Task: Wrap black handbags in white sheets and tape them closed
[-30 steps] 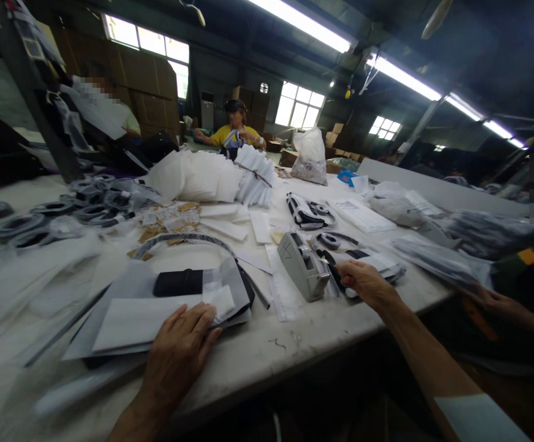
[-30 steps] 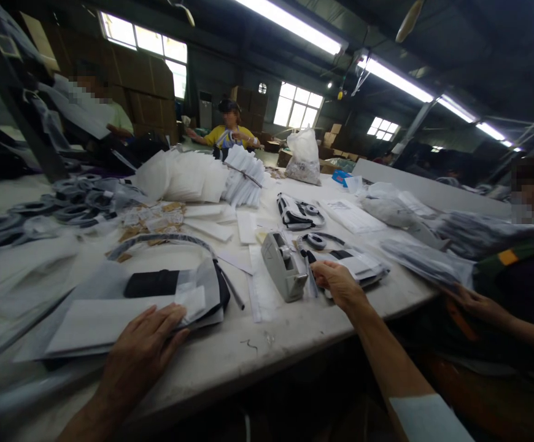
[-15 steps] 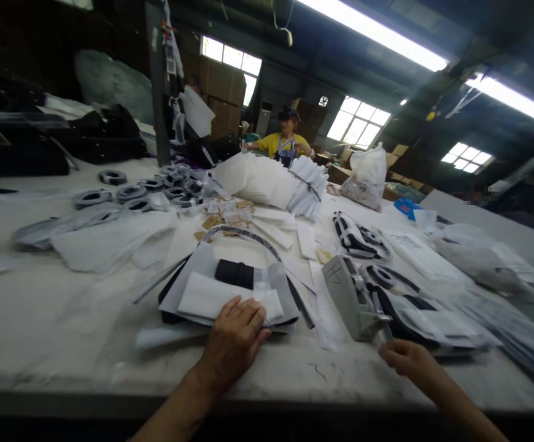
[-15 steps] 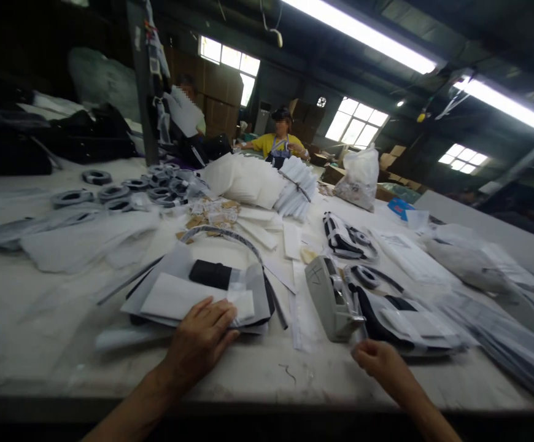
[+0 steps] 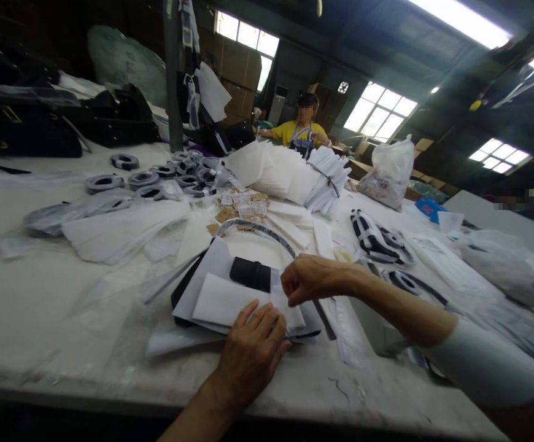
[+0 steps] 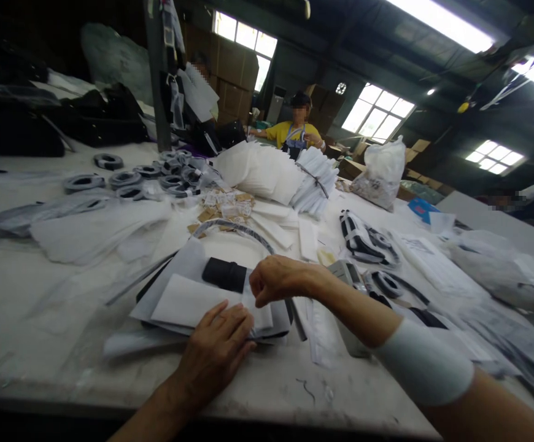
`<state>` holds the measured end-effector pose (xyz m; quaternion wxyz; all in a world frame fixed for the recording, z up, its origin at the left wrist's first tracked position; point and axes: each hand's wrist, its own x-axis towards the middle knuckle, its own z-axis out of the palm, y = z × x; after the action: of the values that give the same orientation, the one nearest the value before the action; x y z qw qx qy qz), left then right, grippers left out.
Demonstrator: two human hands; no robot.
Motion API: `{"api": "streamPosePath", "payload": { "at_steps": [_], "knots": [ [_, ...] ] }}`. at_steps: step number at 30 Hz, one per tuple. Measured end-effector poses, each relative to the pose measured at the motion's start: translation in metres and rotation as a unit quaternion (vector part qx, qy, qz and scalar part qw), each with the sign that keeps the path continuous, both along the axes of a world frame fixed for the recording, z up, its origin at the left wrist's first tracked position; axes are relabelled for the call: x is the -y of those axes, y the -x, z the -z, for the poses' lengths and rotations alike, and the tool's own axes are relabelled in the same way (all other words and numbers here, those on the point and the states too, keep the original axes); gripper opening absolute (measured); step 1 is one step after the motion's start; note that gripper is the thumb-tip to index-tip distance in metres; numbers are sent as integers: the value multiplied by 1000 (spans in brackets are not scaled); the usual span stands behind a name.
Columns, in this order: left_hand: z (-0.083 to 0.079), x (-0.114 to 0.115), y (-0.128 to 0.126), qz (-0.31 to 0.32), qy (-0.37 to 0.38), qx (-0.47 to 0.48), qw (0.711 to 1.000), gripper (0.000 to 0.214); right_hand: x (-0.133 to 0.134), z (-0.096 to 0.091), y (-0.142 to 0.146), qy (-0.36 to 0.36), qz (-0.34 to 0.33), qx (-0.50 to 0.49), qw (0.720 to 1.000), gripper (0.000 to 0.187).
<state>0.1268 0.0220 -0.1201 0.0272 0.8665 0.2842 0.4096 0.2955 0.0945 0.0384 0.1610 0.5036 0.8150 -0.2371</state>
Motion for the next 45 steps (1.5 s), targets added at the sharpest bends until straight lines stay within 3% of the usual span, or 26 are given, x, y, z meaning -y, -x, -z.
{"api": "streamPosePath", "payload": {
  "at_steps": [5, 8, 11, 13, 15, 17, 18, 20, 22, 23, 24, 27, 31, 35, 38, 41, 45],
  "knots": [
    [5, 0, -1, -10, 5, 12, 1000, 26, -49, 36, 28, 14, -122, 175, 977, 21],
    [6, 0, -2, -17, -1, 13, 1000, 26, -63, 54, 28, 3, -188, 203, 961, 25],
    [4, -1, -2, -24, -14, 7, 1000, 26, -69, 58, 18, -113, -258, 200, 938, 33],
    [2, -2, 0, -26, -23, 3, 999, 27, -72, 53, 7, -220, -265, 175, 922, 33],
    [1, -3, 1, -22, -34, 7, 999, 27, -72, 43, -6, -335, -201, 126, 912, 30],
    [0, -5, 2, -16, -41, 14, 999, 26, -64, 30, -25, -463, -69, 41, 883, 38],
    [0, -5, 2, -13, -41, 15, 999, 26, -56, 23, -37, -524, 7, -11, 851, 42],
    [1, -6, 1, -7, -38, 13, 999, 25, -30, 9, -63, -622, 138, -103, 763, 46],
    [2, -7, 1, -4, -36, 10, 999, 25, 6, -1, -89, -678, 220, -156, 684, 43],
    [3, -7, 0, -4, -35, 10, 999, 25, 24, -3, -98, -686, 249, -166, 663, 40],
    [3, -7, 0, -3, -35, 11, 999, 25, 43, -3, -104, -678, 274, -169, 661, 36],
    [4, -6, -1, -2, -35, 21, 999, 24, 85, 15, -94, -594, 319, -186, 715, 29],
    [-1, -6, 1, -8, -54, 22, 998, 25, 103, 58, -30, -447, 214, -268, 826, 36],
    [-10, -8, 10, 19, -79, -9, 997, 36, 103, 92, 19, -307, 130, -268, 904, 67],
    [-13, -12, 17, 49, -94, -59, 993, 42, 101, 112, 23, -266, 137, -240, 923, 88],
    [-13, -15, 23, 42, -108, -66, 991, 41, 97, 131, 18, -284, 118, -210, 928, 103],
    [-17, -23, 41, 2, -154, -78, 985, 32, 92, 157, 20, -389, 69, -166, 904, 92]
  ]
}}
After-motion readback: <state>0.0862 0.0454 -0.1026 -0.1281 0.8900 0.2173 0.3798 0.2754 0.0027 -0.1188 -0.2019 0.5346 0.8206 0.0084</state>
